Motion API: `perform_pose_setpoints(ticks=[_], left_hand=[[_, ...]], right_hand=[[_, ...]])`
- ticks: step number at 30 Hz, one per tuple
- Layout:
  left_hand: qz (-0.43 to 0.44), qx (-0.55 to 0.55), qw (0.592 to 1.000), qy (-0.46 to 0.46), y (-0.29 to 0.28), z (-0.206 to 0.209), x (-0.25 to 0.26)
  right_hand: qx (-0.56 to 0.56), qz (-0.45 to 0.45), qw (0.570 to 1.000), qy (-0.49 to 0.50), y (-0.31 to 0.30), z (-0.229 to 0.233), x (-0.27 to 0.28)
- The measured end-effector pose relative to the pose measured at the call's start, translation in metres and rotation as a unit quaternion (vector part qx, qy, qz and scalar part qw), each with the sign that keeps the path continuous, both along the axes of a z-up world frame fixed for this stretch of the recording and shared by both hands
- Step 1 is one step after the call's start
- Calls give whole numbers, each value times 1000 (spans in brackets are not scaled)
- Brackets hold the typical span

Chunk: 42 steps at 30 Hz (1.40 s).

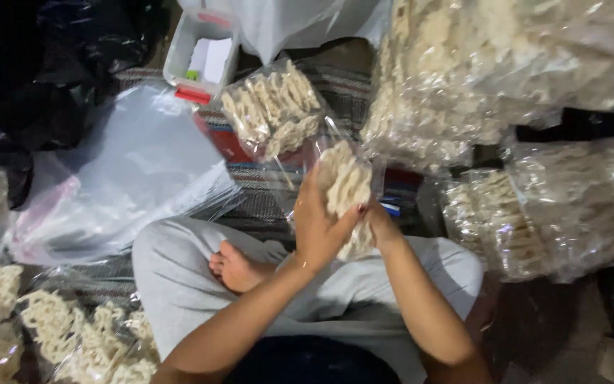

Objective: A person is manually packing snacks into small plastic bags while sitting on the floor.

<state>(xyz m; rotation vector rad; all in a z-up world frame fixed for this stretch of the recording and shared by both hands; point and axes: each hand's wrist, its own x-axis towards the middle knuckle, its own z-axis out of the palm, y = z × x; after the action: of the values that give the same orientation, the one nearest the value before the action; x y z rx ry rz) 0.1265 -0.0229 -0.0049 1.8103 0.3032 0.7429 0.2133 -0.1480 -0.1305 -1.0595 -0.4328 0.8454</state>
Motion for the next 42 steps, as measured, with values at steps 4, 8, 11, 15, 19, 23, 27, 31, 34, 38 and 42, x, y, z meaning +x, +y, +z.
perform_pose_setpoints(ticks=[4,8,11,15,19,23,27,31,34,38,42], left_hand=[[-17,33,998,58,-21,-11,47],[8,48,987,152,-46,-37,55],[31,28,984,170,-54,-49,65],[0,-45,994,102,-44,-36,80],[11,-146,987,63,-17,-82,77],[78,-97,977,173,-1,-129,63],[42,48,972,227,0,-184,43],[38,217,945,242,1,-200,23],[-56,420,876,228,0,-225,9],[-171,533,749,353,-15,-200,-3],[-114,542,746,369,-9,-215,-2]], right_hand=[[-30,-32,998,38,-8,-22,80],[-55,-62,992,98,1,-62,143],[-90,-95,980,152,-18,-103,176],[-150,-134,954,224,-49,-124,177],[-210,-158,920,290,-88,-247,188],[-77,-168,926,328,-61,-142,136],[-128,-206,909,339,-77,-195,159],[-205,-209,906,306,-55,-108,137],[18,-120,933,338,-64,-115,130],[-30,-131,942,307,-56,-55,108],[-24,-127,937,326,-68,-125,136]])
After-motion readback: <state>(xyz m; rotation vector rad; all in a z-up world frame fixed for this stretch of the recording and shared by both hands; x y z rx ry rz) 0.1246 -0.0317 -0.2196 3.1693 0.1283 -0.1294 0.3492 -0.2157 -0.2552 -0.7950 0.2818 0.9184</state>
